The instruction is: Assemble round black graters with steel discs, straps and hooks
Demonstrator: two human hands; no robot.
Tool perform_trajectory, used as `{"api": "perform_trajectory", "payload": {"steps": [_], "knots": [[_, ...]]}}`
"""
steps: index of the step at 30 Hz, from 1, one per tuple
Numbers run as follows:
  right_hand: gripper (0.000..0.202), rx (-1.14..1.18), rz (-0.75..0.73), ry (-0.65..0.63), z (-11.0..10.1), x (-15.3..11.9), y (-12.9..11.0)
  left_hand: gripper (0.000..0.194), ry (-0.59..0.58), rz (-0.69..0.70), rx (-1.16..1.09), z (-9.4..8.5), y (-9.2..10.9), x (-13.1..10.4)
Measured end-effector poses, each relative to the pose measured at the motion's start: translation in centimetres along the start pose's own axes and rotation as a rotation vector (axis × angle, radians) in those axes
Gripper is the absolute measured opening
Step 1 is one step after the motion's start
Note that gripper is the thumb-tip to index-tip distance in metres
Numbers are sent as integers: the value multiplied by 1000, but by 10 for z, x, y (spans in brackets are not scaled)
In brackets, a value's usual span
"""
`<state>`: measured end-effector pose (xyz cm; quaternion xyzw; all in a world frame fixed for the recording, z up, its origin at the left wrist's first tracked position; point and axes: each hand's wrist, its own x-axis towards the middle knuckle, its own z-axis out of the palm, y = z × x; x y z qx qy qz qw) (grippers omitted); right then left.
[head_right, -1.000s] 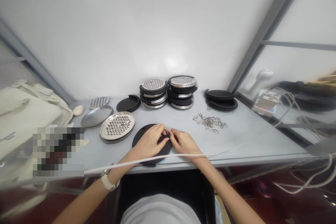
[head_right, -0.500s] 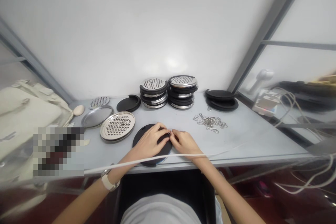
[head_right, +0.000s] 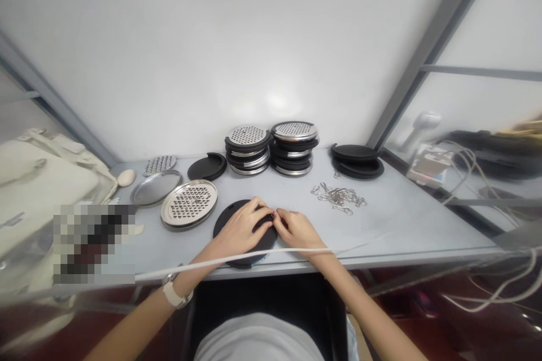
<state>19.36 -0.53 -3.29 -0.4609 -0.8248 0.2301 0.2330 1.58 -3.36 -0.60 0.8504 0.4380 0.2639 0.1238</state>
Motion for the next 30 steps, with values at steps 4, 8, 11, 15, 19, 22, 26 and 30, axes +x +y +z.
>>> {"api": "perform_trajectory", "payload": {"steps": [4,8,11,15,19,22,26,30], "knots": [[32,-2,5,5,0,0,-1,19,-1,-1,1,0,0,0],[32,-7,2,4,0,1,0,18,-5,1,-2,-1,1,1],[33,-7,-1,4,0,1,0,18,-8,4,2,-1,1,1],[32,-12,-4,9,1,1,0,18,-9,9,1,0,0,1],[32,-17,-8,5,0,1,0,19,-14,-3,3,0,0,1],[32,-16,-7,0,0,1,-1,19,-14,2,3,0,0,1],[32,-17,-1,-2,-1,1,-2,19,-10,3,2,0,0,1],[32,-18,-3,0,-1,1,-2,18,-14,1,1,0,-1,1]]}}
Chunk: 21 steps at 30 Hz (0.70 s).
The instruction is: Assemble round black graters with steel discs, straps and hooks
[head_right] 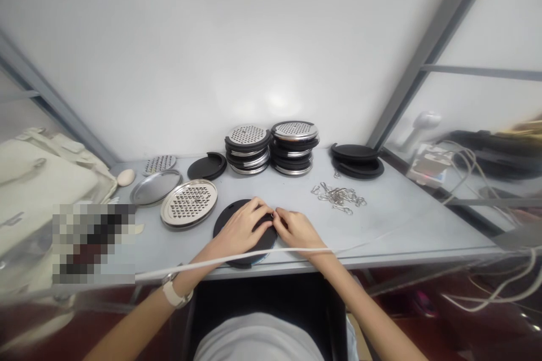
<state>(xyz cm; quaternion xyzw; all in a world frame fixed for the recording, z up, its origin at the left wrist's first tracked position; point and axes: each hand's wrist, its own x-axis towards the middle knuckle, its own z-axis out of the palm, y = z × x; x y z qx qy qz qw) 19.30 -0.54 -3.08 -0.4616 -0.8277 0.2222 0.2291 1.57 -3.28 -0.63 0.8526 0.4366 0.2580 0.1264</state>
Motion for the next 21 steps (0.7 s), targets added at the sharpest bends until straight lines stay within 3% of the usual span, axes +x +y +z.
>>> {"api": "perform_trajectory", "payload": {"steps": [21], "knots": [[30,-2,-4,10,2,0,2,18,-5,10,1,-1,0,1]]}}
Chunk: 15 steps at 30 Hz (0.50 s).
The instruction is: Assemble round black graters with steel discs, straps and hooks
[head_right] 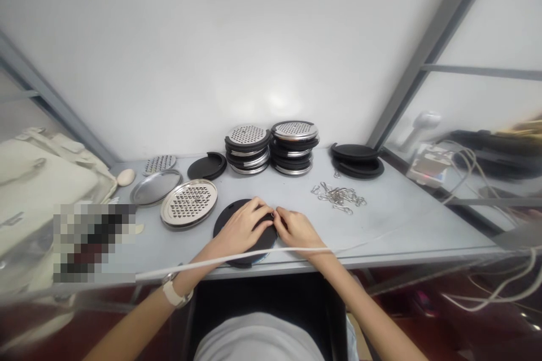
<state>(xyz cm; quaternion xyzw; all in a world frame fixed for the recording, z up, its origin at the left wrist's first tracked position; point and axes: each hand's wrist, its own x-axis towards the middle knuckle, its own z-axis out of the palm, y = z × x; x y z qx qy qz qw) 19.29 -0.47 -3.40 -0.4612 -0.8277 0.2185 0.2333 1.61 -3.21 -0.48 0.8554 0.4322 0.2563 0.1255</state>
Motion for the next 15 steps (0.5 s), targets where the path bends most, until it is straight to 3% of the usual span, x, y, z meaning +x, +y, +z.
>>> {"api": "perform_trajectory", "payload": {"steps": [15], "knots": [[28,-19,-1,5,0,0,0,21,15,2,-6,1,0,-1]]}}
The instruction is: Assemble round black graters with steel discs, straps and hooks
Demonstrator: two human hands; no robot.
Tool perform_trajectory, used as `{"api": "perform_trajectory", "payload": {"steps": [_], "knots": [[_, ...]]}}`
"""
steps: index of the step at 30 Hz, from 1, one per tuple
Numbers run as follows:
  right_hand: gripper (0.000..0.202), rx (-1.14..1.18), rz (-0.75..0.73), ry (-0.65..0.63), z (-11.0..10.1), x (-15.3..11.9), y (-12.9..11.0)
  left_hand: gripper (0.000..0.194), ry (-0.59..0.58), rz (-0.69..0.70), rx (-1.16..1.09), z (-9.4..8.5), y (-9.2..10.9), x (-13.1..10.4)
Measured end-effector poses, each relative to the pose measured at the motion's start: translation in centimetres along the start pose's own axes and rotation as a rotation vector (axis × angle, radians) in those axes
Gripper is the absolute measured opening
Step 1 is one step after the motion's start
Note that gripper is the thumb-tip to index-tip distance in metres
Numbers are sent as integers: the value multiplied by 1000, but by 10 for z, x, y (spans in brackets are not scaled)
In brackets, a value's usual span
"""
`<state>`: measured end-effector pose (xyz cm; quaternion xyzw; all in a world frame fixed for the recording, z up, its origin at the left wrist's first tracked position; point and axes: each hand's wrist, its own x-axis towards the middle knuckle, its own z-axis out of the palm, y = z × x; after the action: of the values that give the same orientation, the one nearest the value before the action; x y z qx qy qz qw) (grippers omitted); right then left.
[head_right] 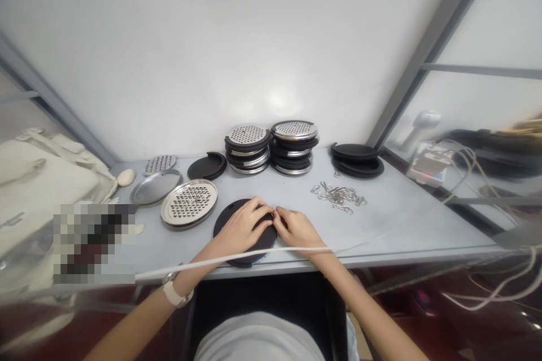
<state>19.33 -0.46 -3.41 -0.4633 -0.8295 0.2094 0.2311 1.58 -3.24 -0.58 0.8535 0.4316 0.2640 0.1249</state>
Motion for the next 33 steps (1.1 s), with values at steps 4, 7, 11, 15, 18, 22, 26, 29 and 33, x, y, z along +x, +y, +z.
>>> {"api": "perform_trajectory", "payload": {"steps": [4,7,11,15,18,22,26,29,33], "knots": [[27,-6,1,-7,0,0,0,22,0,-3,-6,0,1,0],[27,-9,-5,-5,0,0,0,24,-3,-3,-8,-1,1,0],[26,-6,-4,-6,1,0,0,23,-5,3,-7,-2,1,0],[26,-4,-6,-2,1,0,0,23,-4,8,-13,-2,1,1],[26,-7,-4,-1,1,0,1,22,-3,8,-16,-2,1,1],[26,-10,-11,6,3,-1,3,23,5,8,-16,-1,2,1],[26,-2,-8,8,3,0,3,22,6,6,-20,-2,2,1],[26,-2,-6,13,2,0,2,22,6,6,-17,-2,2,1],[27,17,-3,15,2,-1,1,23,9,9,-19,-1,1,1]]}}
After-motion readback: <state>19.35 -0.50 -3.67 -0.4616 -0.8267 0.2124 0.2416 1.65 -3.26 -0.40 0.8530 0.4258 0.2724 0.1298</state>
